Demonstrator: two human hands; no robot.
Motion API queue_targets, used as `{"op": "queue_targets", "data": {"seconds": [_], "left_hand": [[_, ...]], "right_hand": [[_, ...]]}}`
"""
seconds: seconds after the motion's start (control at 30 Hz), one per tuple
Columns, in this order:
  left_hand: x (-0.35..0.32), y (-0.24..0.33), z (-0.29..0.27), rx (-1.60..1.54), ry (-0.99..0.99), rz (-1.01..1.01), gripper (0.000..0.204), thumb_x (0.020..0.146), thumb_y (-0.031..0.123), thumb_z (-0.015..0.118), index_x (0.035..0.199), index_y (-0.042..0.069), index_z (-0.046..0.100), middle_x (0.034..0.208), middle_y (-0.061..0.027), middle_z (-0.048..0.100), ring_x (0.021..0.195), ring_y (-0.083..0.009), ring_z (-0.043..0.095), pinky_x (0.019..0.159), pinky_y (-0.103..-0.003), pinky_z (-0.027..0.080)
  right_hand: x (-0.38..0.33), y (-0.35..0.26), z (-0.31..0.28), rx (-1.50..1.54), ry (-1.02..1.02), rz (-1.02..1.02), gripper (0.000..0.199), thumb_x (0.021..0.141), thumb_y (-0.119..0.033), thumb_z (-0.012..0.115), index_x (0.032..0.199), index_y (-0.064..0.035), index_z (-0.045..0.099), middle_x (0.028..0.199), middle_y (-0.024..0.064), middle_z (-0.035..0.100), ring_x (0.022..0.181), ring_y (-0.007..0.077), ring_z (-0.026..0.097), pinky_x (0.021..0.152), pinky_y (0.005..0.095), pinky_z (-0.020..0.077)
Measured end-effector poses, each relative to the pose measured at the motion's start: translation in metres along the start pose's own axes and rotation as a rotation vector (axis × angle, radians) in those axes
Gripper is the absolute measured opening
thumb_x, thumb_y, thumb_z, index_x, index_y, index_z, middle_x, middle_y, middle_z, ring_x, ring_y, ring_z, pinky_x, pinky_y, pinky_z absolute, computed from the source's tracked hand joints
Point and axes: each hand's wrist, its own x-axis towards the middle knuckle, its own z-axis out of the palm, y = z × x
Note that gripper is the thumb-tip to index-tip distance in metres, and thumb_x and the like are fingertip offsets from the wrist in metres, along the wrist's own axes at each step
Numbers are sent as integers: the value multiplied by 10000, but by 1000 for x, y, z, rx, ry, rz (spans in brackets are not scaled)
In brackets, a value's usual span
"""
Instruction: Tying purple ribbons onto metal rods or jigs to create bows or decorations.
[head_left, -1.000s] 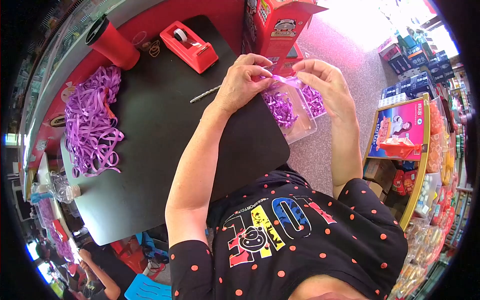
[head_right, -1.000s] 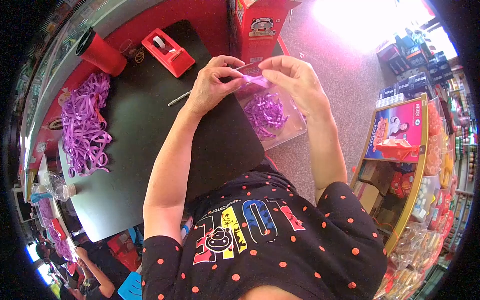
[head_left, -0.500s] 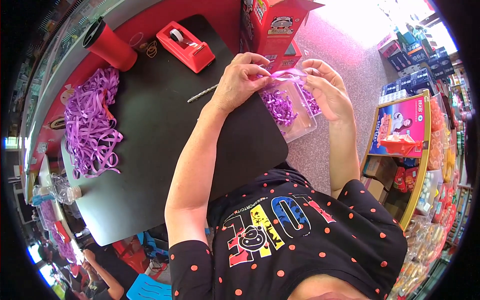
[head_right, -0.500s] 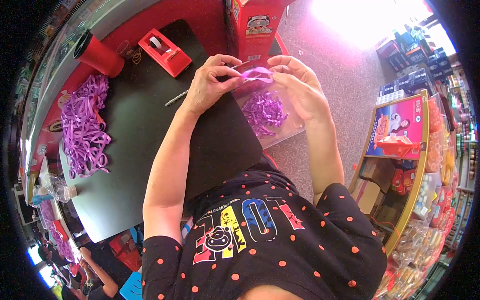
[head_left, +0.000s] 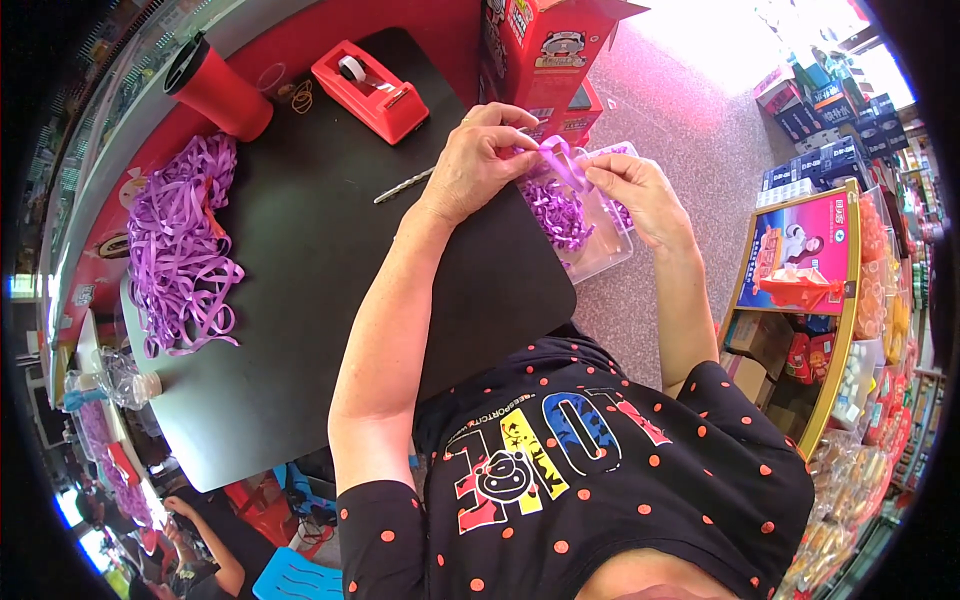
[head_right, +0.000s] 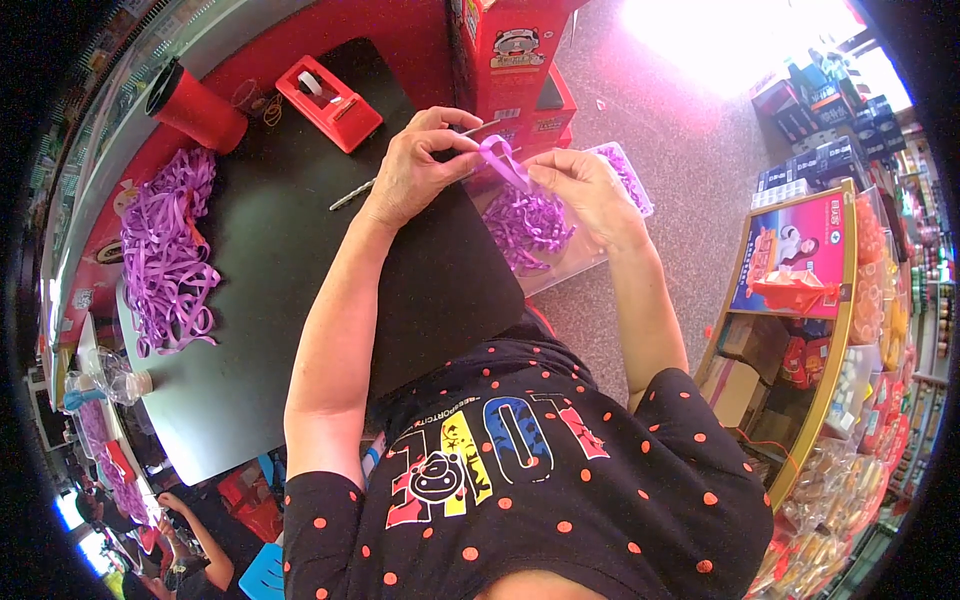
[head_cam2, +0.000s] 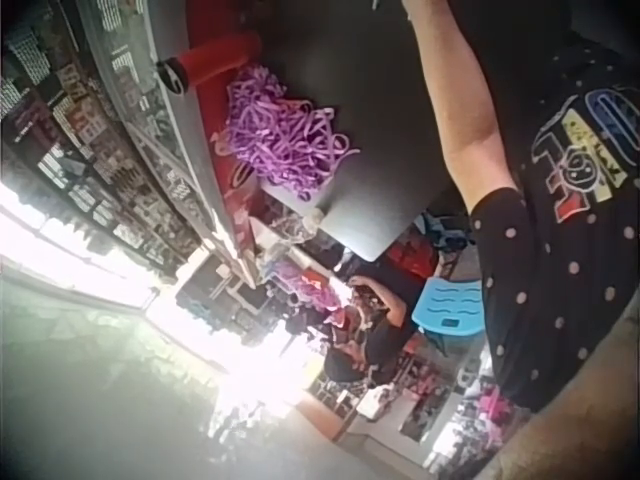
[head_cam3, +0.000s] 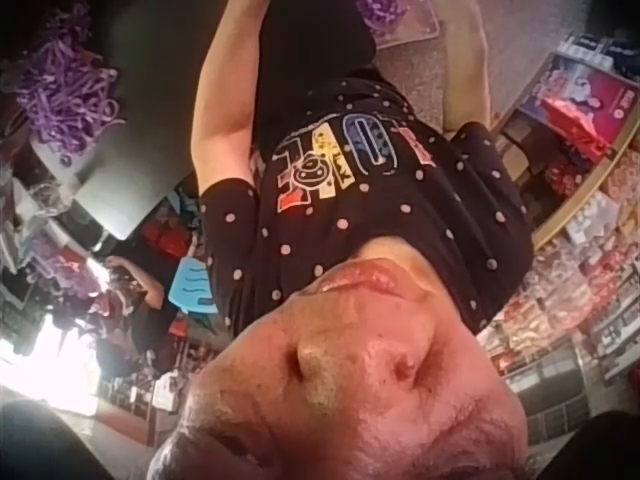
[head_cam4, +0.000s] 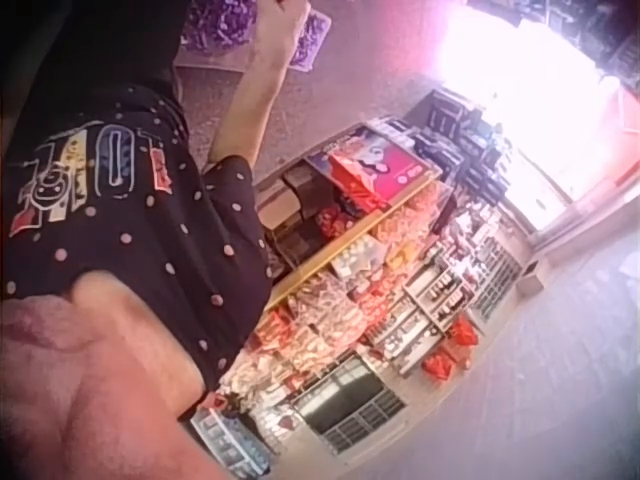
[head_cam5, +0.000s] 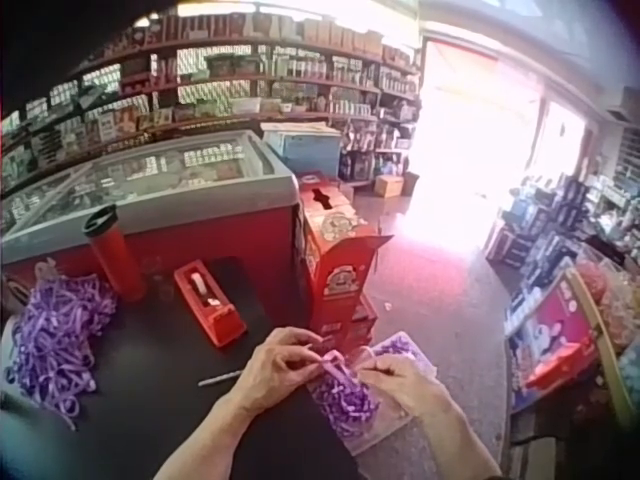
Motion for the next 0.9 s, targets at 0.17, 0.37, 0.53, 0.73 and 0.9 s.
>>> {"op": "queue_targets", "data": {"seconds": [0.17,0.37,0.53,0.73,0.9], "left_hand": [[0,0,0,-5,-6,-2,127,735,122,735,851,72,739,1074,-26,634,1042,-213,557,871,-315,470],[0,1,0,-10,-11,-19,116,747,147,734,844,83,744,1083,-27,629,1061,-220,551,889,-324,465],[0,3,1,-1,-45,7,122,755,159,732,853,87,745,1104,-29,622,1091,-225,537,904,-333,460],[0,1,0,1,-36,0,130,758,152,728,869,87,744,1109,-30,622,1094,-223,538,906,-332,460],[0,-1,1,-9,-28,1,137,754,142,727,874,79,742,1108,-36,622,1088,-223,542,895,-324,468]], "right_hand": [[-9,-4,-4,239,-103,97,168,872,-105,652,992,10,678,923,26,662,857,83,577,803,229,445],[-16,-8,-7,253,-173,1,134,842,-90,682,931,9,665,898,31,641,859,99,570,807,241,433],[-11,-28,-6,392,-202,-112,150,850,-70,665,971,19,663,939,53,655,859,106,587,805,240,452],[13,-56,-2,315,-228,-166,191,843,-64,675,1014,18,656,954,69,677,867,106,623,781,225,488],[36,-58,2,183,-107,-244,203,826,-59,697,1000,22,632,918,72,673,827,111,629,749,224,493]]}}
